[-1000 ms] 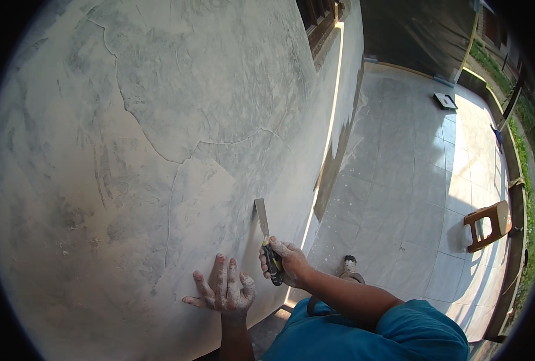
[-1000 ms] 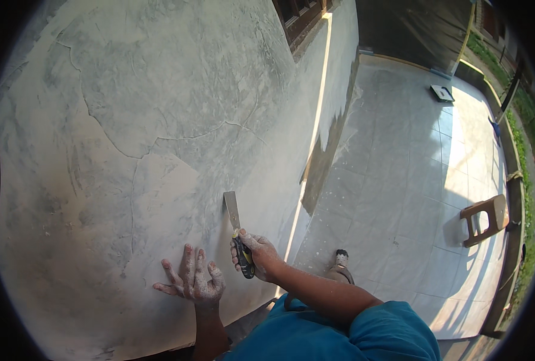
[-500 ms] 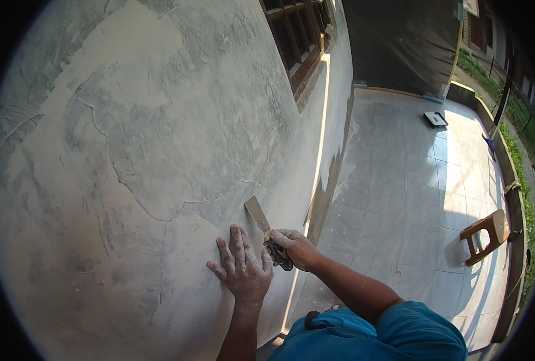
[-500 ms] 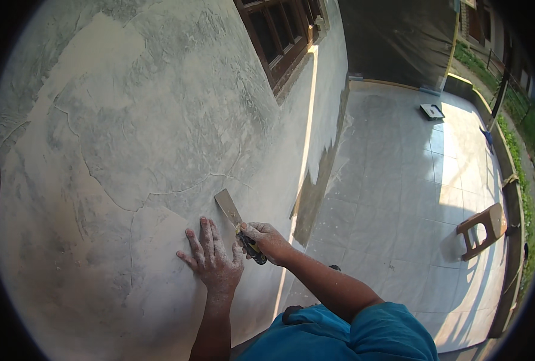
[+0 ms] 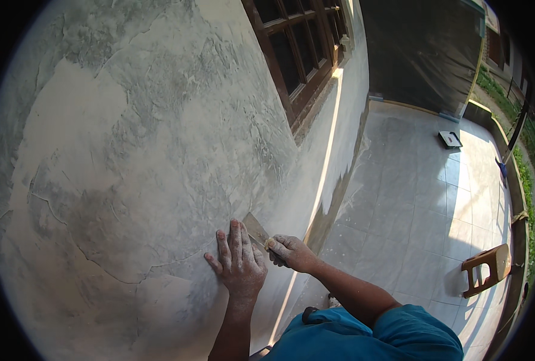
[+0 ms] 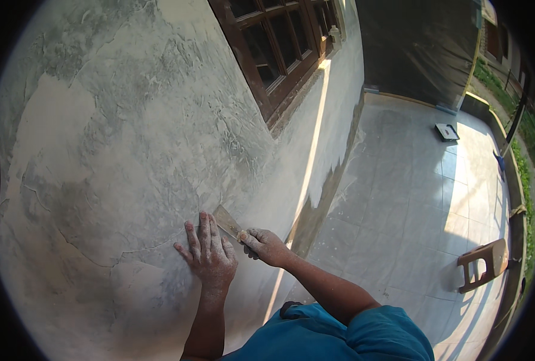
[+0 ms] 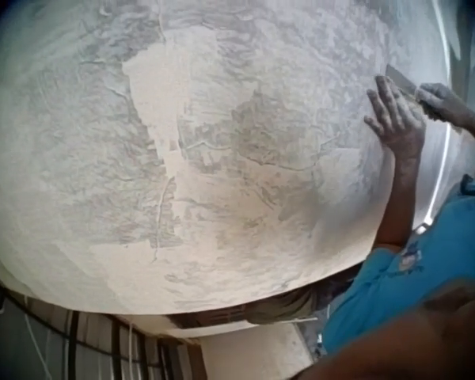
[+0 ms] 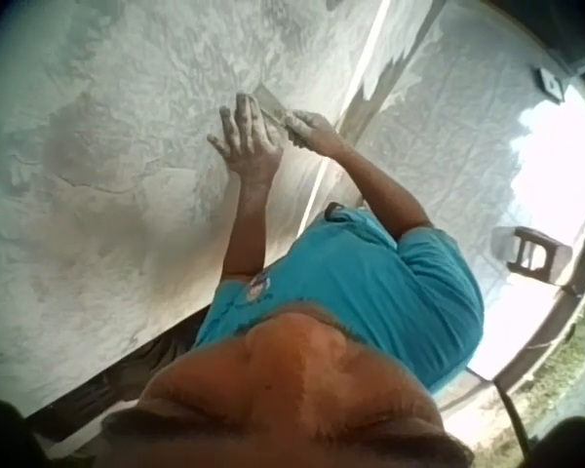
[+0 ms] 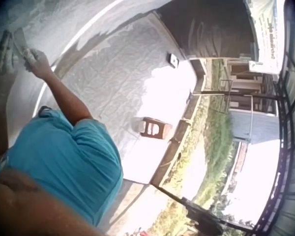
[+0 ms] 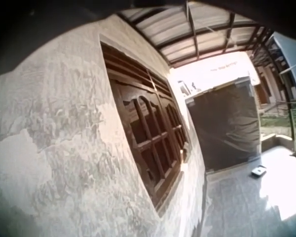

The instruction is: Smoothing and applying plaster to a wall using a putty knife.

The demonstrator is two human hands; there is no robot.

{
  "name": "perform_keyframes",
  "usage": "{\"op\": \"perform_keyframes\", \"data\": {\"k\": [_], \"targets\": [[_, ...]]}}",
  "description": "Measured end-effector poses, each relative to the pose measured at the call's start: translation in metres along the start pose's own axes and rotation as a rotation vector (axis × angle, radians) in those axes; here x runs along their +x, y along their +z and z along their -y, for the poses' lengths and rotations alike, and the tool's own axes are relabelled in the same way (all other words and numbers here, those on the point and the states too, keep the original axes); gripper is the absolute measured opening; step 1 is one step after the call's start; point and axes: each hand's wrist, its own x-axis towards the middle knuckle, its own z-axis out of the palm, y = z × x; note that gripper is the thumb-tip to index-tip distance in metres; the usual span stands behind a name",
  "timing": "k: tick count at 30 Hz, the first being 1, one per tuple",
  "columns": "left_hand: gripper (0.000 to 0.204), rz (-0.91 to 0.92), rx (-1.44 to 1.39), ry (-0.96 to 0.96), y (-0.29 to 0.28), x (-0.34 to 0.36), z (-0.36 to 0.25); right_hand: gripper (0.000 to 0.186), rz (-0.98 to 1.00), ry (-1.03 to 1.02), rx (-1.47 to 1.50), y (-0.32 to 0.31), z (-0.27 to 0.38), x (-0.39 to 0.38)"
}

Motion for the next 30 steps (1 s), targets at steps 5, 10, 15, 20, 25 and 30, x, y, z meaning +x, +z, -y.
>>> {"op": "perform_keyframes", "data": {"k": [5,10,15,20,25,30], "targets": [[0.061,0.041,-0.111,-0.026,0.01,0.02,-0.025,0.046,-0.046,-0.052,0.024,-0.028,0.022,0.014],[0.061,0.074,-0.142,-0.036,0.022,0.034,-0.05,0.045,-0.046,-0.073,-0.059,-0.061,0.012,0.024],[0.052,0.093,-0.063,0.085,0.049,0.046,-0.072,0.046,-0.108,0.042,0.145,-0.074,-0.011,0.025],[0.056,0.056,-0.144,0.115,0.061,0.073,-0.093,0.047,-0.306,-0.077,0.286,-0.102,0.008,0.052],[0.055,0.175,-0.258,0.146,0.086,0.063,-0.107,0.046,-0.286,0.101,0.343,-0.104,-0.015,0.041],[0.056,0.155,-0.26,0.174,0.089,0.082,-0.12,0.047,-0.335,0.024,0.392,-0.126,0.015,0.052]]}}
